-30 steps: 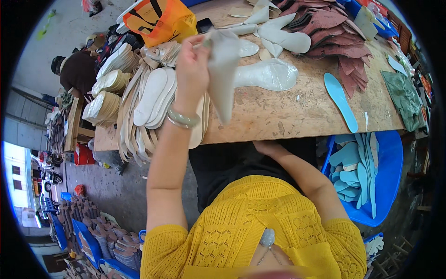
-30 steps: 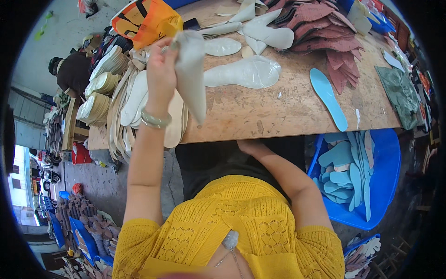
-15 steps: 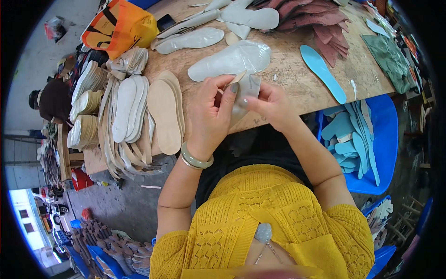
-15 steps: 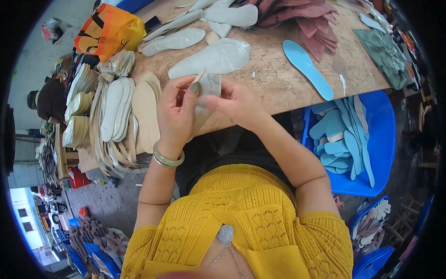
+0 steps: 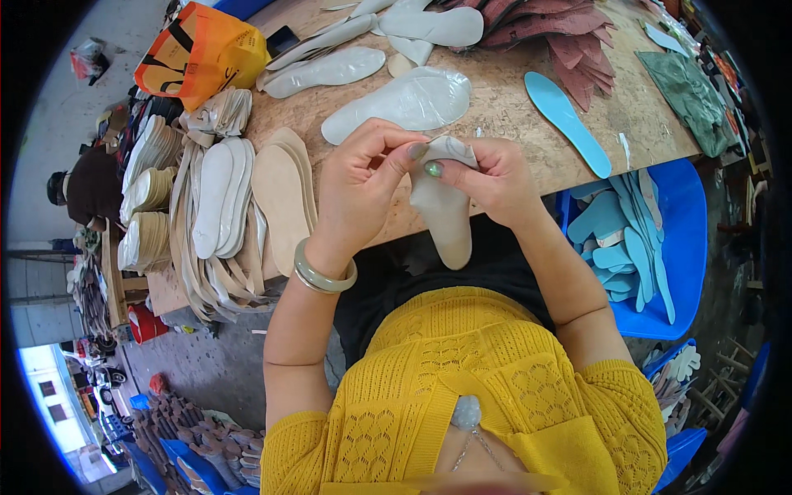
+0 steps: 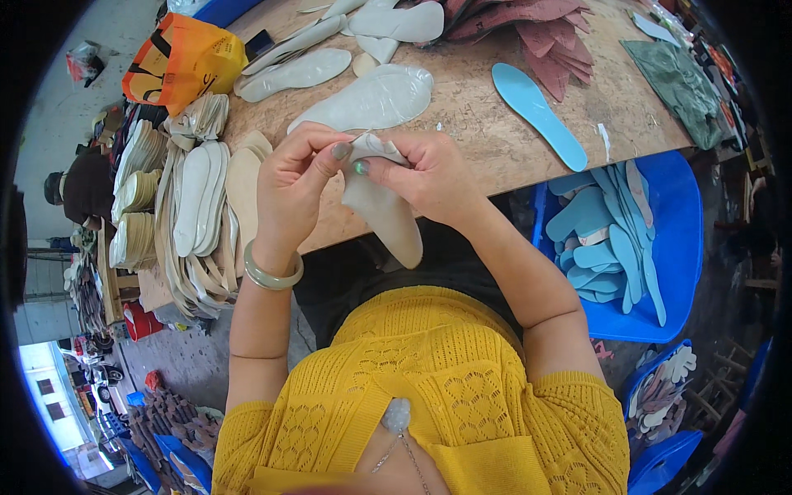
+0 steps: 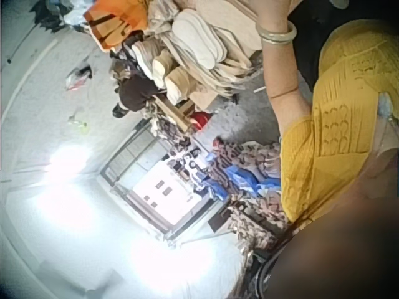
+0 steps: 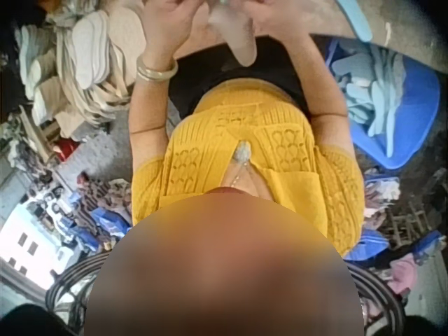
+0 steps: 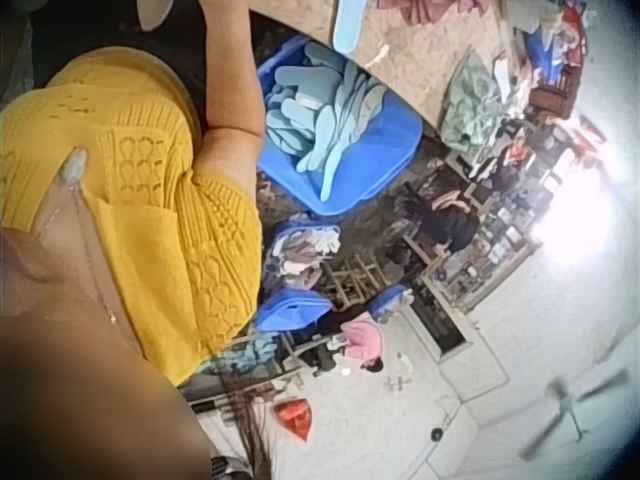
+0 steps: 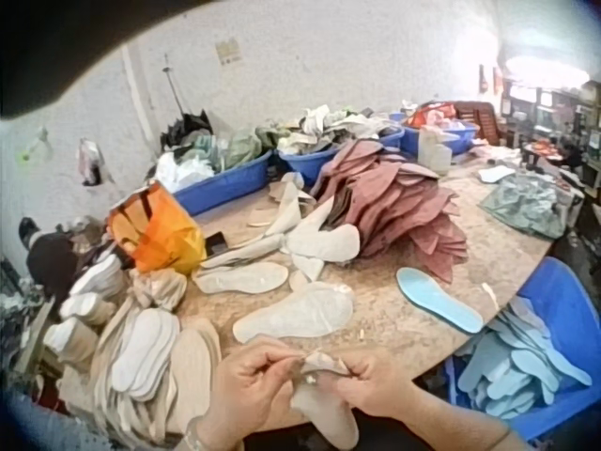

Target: The recorder is sorting, trimming, and assembling multi-layer shoe insole components.

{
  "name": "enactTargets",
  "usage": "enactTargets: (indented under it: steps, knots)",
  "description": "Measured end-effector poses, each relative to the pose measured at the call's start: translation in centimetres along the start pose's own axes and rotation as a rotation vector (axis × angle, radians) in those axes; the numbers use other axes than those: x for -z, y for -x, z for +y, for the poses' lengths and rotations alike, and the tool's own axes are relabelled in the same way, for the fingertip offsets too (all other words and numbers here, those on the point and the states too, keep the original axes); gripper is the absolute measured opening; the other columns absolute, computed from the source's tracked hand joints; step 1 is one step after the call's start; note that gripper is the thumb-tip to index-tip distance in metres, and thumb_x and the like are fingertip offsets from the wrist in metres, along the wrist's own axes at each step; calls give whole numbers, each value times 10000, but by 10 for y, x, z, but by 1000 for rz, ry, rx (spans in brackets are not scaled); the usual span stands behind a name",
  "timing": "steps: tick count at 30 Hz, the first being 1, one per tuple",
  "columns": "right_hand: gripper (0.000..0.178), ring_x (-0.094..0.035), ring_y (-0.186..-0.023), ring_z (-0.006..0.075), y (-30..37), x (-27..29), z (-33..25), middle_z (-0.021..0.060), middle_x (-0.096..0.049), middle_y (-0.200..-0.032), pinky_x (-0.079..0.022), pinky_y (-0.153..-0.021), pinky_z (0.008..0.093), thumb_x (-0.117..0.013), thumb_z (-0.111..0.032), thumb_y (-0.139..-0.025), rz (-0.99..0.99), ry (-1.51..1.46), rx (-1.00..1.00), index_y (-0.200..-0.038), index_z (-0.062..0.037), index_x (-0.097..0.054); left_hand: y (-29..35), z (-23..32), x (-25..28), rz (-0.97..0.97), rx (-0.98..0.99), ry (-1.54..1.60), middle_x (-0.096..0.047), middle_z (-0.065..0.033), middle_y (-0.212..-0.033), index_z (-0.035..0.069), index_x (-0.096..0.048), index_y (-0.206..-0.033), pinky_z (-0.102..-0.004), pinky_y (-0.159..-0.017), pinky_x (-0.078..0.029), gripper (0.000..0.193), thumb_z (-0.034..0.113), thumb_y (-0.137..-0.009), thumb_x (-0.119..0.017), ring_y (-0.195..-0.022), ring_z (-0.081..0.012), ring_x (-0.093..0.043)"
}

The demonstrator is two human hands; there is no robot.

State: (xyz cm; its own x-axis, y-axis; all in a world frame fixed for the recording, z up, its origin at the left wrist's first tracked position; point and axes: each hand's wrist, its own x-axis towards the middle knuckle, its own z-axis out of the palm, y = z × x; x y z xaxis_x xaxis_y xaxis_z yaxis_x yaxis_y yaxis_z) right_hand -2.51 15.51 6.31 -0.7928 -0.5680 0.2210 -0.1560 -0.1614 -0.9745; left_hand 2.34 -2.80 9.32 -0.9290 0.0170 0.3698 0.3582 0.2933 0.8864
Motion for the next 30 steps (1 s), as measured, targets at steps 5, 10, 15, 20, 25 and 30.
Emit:
enactTargets:
  steps: [5, 10, 15, 20, 25, 30]
  knots:
    - [211, -589, -708, 54, 4, 0, 3, 14, -686, -809, -489, -619, 236, -646, -120, -877, 36, -41, -79, -1048, -7, -695, 1, -3, -16, 133, 304, 370, -586, 24, -800, 22, -640, -918, -193, -693, -404, 150, 166, -948, -617, -732, -51, -508]
    - [254, -610, -733, 71, 10, -3, 16, 24, -688, -856, -496, -648, 232, -655, -118, -872, 145, -252, -132, -1082, 23, -681, -9, -21, -29, 251, 324, 398, -582, 37, -781, 35, -627, -918, -197, -658, -411, 169, 196, -962, -601, -713, -38, -494]
    - [257, -629, -757, 90, 5, 9, 21, 38, -691, -882, -511, -671, 243, -668, -141, -870, 164, -262, -215, -1072, 16, -680, -15, -14, -31, 133, 336, 425, -613, 30, -846, 46, -640, -965, -191, -671, -418, 188, 231, -960, -608, -722, -37, -510]
    - [279, -629, -759, 91, 8, 8, 17, 43, -688, -894, -510, -671, 243, -685, -197, -871, 146, -224, -194, -1065, 3, -677, -19, -14, -28, 27, 206, 155, -622, 11, -810, 7, -653, -984, -226, -653, -459, 185, 184, -954, -609, -722, -60, -543]
    - [274, -614, -740, 78, 1, 17, 13, 26, -683, -885, -501, -657, 240, -676, -225, -887, 56, -204, -175, -1056, -10, -677, -17, -9, -21, -5, 62, -121, -658, -59, -818, 18, -679, -957, -263, -641, -476, 136, 141, -908, -644, -703, -136, -598]
    - [203, -566, -649, 69, -3, 13, 16, 34, -668, -760, -473, -580, 270, -622, -197, -922, 66, 99, -124, -1023, -29, -675, -16, -10, -19, -27, -89, -359, -655, -100, -814, 37, -682, -928, -276, -624, -470, 116, 140, -898, -638, -682, -202, -610]
